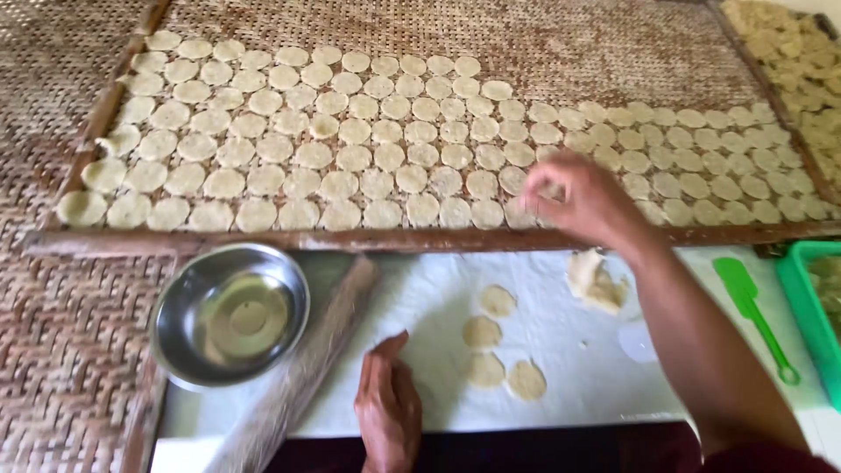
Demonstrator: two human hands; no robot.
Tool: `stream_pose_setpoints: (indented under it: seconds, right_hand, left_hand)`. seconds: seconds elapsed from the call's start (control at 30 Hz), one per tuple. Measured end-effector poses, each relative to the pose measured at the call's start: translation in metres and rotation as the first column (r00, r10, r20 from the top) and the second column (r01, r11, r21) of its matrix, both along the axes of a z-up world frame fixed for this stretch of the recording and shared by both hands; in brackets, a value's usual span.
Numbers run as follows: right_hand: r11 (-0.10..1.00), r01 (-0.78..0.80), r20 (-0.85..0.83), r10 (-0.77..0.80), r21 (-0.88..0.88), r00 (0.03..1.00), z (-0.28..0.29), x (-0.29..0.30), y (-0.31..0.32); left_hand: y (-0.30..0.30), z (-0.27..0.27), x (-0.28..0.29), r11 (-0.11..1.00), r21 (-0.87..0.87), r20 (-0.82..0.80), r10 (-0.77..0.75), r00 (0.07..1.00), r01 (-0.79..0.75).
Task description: Arranging small circles of dough onto a woven drying tray and flattening fresh dough with a rolling pin.
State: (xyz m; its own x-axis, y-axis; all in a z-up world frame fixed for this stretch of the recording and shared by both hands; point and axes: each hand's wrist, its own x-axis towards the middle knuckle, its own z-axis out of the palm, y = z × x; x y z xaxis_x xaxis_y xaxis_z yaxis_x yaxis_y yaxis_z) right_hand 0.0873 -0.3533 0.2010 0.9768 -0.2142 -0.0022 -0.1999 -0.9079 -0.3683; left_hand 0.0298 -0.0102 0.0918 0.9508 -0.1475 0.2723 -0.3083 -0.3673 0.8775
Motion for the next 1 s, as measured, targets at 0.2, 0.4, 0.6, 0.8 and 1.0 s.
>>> stream_pose_setpoints:
  seconds: [0.2, 0.4, 0.6, 0.8, 1.0]
  right_hand:
    - [0.998, -0.065, 0.06, 0.064, 0.017, 0.996, -0.047, -0.083, 0.033]
    - [0.994, -0.051, -0.012, 0.052, 0.101, 0.999, -0.048, -0.105, 0.074]
    - [0.991, -0.129, -0.048, 0.127, -0.031, 0.991, -0.056, -0.098, 0.095]
    - [0.989, -0.127, -0.116, 0.118, -0.078, 0.986, -0.057, -0.085, 0.105]
    - [0.985, -0.139, -0.088, 0.13, -0.104, 0.988, -0.063, -0.081, 0.106]
  left_hand:
    - [0.004, 0.006, -0.002, 0.998, -0.041, 0.011, -0.053, 0.999, 0.053]
    - [0.006, 0.001, -0.002, 0.998, -0.033, 0.034, -0.057, 0.998, 0.058]
    - [0.006, 0.0, -0.004, 0.999, -0.01, -0.014, -0.04, 0.999, 0.04]
    - [0.005, 0.002, -0.003, 0.999, 0.006, -0.016, -0.037, 0.999, 0.037]
    - [0.005, 0.003, -0.002, 0.999, 0.024, -0.054, -0.044, 0.998, 0.045]
